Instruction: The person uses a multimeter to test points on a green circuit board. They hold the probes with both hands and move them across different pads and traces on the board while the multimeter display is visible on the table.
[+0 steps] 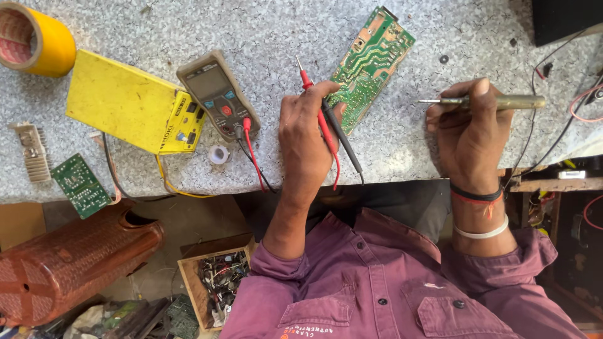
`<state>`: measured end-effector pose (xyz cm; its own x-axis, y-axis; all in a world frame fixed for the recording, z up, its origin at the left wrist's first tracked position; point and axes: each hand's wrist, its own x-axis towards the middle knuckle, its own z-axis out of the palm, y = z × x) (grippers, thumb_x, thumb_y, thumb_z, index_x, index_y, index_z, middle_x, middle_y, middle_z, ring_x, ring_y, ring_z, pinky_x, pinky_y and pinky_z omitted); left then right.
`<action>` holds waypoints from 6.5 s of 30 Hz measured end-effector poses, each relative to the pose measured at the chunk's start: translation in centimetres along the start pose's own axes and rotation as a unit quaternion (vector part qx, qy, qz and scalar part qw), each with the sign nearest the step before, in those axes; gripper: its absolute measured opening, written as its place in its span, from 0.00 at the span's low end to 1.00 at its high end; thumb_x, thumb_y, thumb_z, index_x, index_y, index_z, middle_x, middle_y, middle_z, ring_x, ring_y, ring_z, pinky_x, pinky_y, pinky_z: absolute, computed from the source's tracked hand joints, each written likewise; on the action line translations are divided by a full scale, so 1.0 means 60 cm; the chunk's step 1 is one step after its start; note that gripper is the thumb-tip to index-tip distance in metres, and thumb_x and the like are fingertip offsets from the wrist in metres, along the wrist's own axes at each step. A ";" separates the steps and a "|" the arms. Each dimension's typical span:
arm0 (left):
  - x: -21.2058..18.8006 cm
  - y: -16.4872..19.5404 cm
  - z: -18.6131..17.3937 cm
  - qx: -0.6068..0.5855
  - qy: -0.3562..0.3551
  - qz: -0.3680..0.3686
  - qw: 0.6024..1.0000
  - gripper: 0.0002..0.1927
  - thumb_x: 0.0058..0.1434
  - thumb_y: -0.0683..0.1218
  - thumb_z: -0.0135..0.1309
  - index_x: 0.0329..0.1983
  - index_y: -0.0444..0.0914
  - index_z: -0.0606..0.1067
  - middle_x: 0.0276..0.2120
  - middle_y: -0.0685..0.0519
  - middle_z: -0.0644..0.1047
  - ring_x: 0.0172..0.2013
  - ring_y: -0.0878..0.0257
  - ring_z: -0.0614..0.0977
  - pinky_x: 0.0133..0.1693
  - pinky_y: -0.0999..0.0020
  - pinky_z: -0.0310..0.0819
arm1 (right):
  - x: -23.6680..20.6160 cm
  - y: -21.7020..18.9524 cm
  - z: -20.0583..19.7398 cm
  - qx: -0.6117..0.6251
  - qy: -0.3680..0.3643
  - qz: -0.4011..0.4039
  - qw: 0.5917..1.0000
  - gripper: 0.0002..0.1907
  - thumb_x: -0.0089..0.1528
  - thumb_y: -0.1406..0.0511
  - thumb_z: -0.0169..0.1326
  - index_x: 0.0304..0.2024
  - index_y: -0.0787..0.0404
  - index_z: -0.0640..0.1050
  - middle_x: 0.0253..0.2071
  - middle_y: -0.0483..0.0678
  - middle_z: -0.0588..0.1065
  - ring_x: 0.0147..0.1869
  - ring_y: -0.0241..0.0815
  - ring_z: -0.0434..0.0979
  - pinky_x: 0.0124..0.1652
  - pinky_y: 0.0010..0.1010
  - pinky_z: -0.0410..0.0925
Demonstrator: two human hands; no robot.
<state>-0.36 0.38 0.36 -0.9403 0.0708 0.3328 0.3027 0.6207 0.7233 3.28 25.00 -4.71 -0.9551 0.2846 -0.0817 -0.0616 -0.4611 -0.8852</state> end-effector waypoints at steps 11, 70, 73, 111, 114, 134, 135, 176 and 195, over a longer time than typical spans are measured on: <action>0.001 -0.001 0.004 0.006 0.007 0.002 1.000 0.17 0.63 0.43 0.64 0.54 0.42 0.76 0.43 0.51 0.80 0.43 0.53 0.77 0.49 0.57 0.72 | 0.007 -0.002 -0.001 0.041 -0.003 0.018 0.999 0.22 0.78 0.53 0.54 0.45 0.68 0.75 0.32 0.56 0.77 0.35 0.46 0.79 0.38 0.35 0.71; 0.005 0.005 -0.003 -0.004 -0.045 0.011 0.999 0.15 0.65 0.45 0.62 0.50 0.39 0.71 0.40 0.46 0.76 0.42 0.46 0.81 0.43 0.51 0.71 | -0.004 -0.037 0.113 -0.374 -0.105 -0.060 0.920 0.06 0.66 0.69 0.61 0.45 0.63 0.81 0.41 0.47 0.82 0.43 0.32 0.81 0.44 0.23 0.72; 0.007 0.006 -0.003 -0.006 -0.046 0.013 0.999 0.14 0.65 0.45 0.61 0.50 0.39 0.71 0.40 0.45 0.76 0.42 0.45 0.80 0.44 0.51 0.71 | -0.005 -0.039 0.113 -0.313 -0.108 -0.063 0.941 0.08 0.63 0.67 0.58 0.45 0.61 0.79 0.41 0.45 0.80 0.47 0.30 0.82 0.48 0.21 0.73; 0.000 0.003 -0.003 -0.036 -0.032 0.010 0.999 0.13 0.68 0.38 0.53 0.55 0.39 0.70 0.44 0.45 0.77 0.48 0.45 0.79 0.50 0.51 0.71 | 0.003 -0.036 0.101 -0.441 -0.220 -0.135 0.859 0.12 0.62 0.67 0.58 0.47 0.63 0.83 0.44 0.53 0.82 0.44 0.45 0.82 0.45 0.32 0.72; 0.001 0.003 -0.003 -0.035 -0.032 0.011 0.999 0.12 0.69 0.38 0.53 0.54 0.39 0.70 0.44 0.45 0.77 0.48 0.45 0.79 0.50 0.51 0.71 | 0.003 -0.037 0.099 -0.438 -0.219 -0.136 0.861 0.12 0.63 0.66 0.57 0.47 0.63 0.83 0.45 0.53 0.82 0.46 0.45 0.83 0.47 0.32 0.73; 0.001 0.002 -0.002 -0.033 -0.028 0.009 0.999 0.12 0.64 0.35 0.54 0.50 0.38 0.71 0.41 0.46 0.77 0.46 0.46 0.80 0.48 0.51 0.71 | 0.003 -0.045 0.102 -0.417 -0.248 -0.100 0.869 0.12 0.63 0.64 0.56 0.46 0.63 0.83 0.42 0.53 0.82 0.44 0.43 0.83 0.46 0.31 0.73; 0.001 0.003 -0.002 -0.033 -0.030 0.009 0.999 0.13 0.63 0.35 0.54 0.50 0.38 0.71 0.41 0.46 0.77 0.46 0.46 0.80 0.48 0.51 0.71 | 0.002 -0.044 0.102 -0.415 -0.234 -0.101 0.873 0.12 0.64 0.64 0.56 0.47 0.63 0.83 0.43 0.53 0.82 0.45 0.43 0.83 0.46 0.31 0.73; 0.004 0.002 0.000 -0.036 -0.023 0.008 0.999 0.11 0.66 0.37 0.55 0.49 0.38 0.71 0.41 0.47 0.78 0.45 0.48 0.80 0.48 0.53 0.72 | 0.001 -0.047 0.111 -0.412 -0.204 -0.044 0.887 0.11 0.68 0.64 0.54 0.45 0.64 0.83 0.37 0.51 0.81 0.39 0.39 0.81 0.41 0.28 0.72; 0.002 0.003 -0.002 -0.032 -0.029 0.014 0.999 0.10 0.67 0.37 0.54 0.49 0.38 0.71 0.41 0.47 0.77 0.46 0.46 0.79 0.48 0.52 0.71 | 0.000 -0.042 0.105 -0.428 -0.209 -0.099 0.874 0.09 0.69 0.65 0.54 0.45 0.64 0.83 0.39 0.52 0.81 0.42 0.43 0.82 0.43 0.31 0.72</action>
<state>-0.39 0.39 0.61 -0.9380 0.1348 0.3195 0.3375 0.5667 0.7516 1.59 20.87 0.38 -0.9838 -0.1258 0.1278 -0.1689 0.4116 -0.8956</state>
